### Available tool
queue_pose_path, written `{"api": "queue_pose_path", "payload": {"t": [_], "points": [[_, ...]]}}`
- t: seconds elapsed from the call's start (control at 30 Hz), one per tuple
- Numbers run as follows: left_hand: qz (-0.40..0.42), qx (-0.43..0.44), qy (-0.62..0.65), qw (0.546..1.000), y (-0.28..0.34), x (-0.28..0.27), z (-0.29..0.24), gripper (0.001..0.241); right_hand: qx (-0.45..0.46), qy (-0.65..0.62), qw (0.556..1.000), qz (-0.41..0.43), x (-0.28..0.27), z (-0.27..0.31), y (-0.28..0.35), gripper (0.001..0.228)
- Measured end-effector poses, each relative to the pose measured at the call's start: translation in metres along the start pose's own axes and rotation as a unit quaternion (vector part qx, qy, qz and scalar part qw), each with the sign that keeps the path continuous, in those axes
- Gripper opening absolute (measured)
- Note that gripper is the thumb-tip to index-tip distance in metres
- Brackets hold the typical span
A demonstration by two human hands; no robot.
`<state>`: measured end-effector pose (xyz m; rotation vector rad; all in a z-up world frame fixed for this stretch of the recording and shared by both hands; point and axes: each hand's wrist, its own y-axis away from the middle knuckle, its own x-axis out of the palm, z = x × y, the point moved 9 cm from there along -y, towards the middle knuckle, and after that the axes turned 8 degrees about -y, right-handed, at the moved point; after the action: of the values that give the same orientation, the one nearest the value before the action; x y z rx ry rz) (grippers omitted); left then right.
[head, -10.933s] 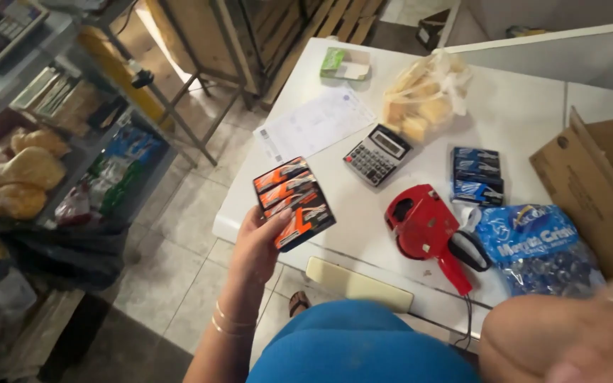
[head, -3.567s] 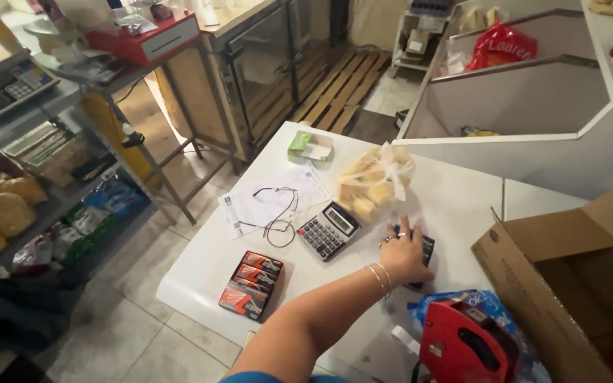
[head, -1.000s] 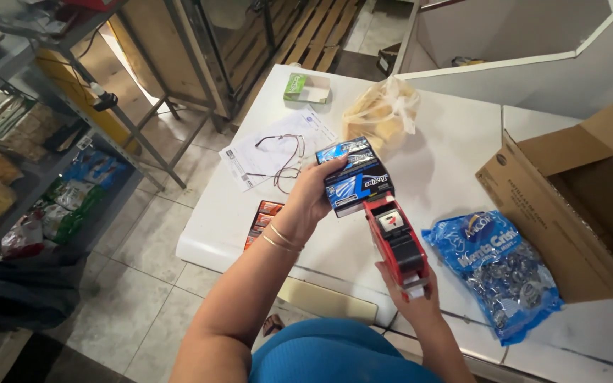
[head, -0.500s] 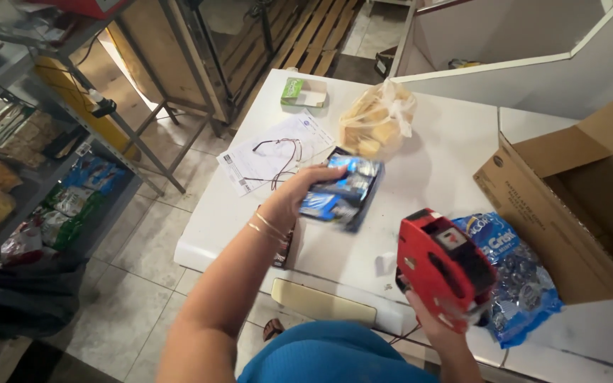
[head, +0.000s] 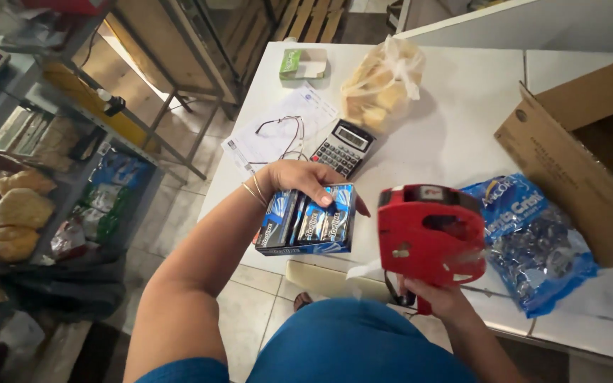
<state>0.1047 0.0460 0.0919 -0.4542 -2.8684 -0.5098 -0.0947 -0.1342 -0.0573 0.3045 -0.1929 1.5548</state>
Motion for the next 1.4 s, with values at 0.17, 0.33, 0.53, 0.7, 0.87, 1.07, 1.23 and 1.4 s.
{"api": "queue_pose_path", "payload": {"t": [0.17,0.33,0.53,0.7,0.87,1.07,1.23,1.4], "points": [[-0.031,0.016,-0.016,0.999,0.004,-0.021,0.002,0.056,-0.038,-0.253,0.94,0.226,0.056,0.041,-0.028,0.055],[-0.045,0.02,-0.018,0.999,0.004,-0.02,0.001,0.051,-0.053,-0.058,0.976,0.203,0.053,0.03,-0.038,0.031],[-0.039,0.028,-0.023,0.999,0.005,-0.025,0.013,0.05,0.018,-0.105,0.971,0.213,0.033,0.03,-0.037,0.035],[-0.038,0.054,0.01,0.998,0.005,-0.032,0.02,0.053,0.024,-0.142,0.96,0.239,0.008,0.004,-0.033,0.04],[-0.029,0.062,0.01,0.998,-0.003,-0.027,0.015,0.054,-0.027,-0.051,0.975,0.217,0.04,0.036,-0.042,0.029],[-0.039,0.092,-0.016,0.995,0.001,-0.033,0.016,0.054,-0.085,-0.02,0.988,0.124,-0.016,0.043,-0.019,0.021],[-0.128,0.075,-0.011,0.989,0.015,-0.045,0.031,0.051,0.103,0.217,0.952,-0.192,-0.07,0.052,-0.018,0.057],[-0.358,0.042,0.059,0.931,0.069,-0.06,0.055,0.06,0.139,0.608,0.766,-0.157,-0.066,0.064,-0.033,0.045]]}}
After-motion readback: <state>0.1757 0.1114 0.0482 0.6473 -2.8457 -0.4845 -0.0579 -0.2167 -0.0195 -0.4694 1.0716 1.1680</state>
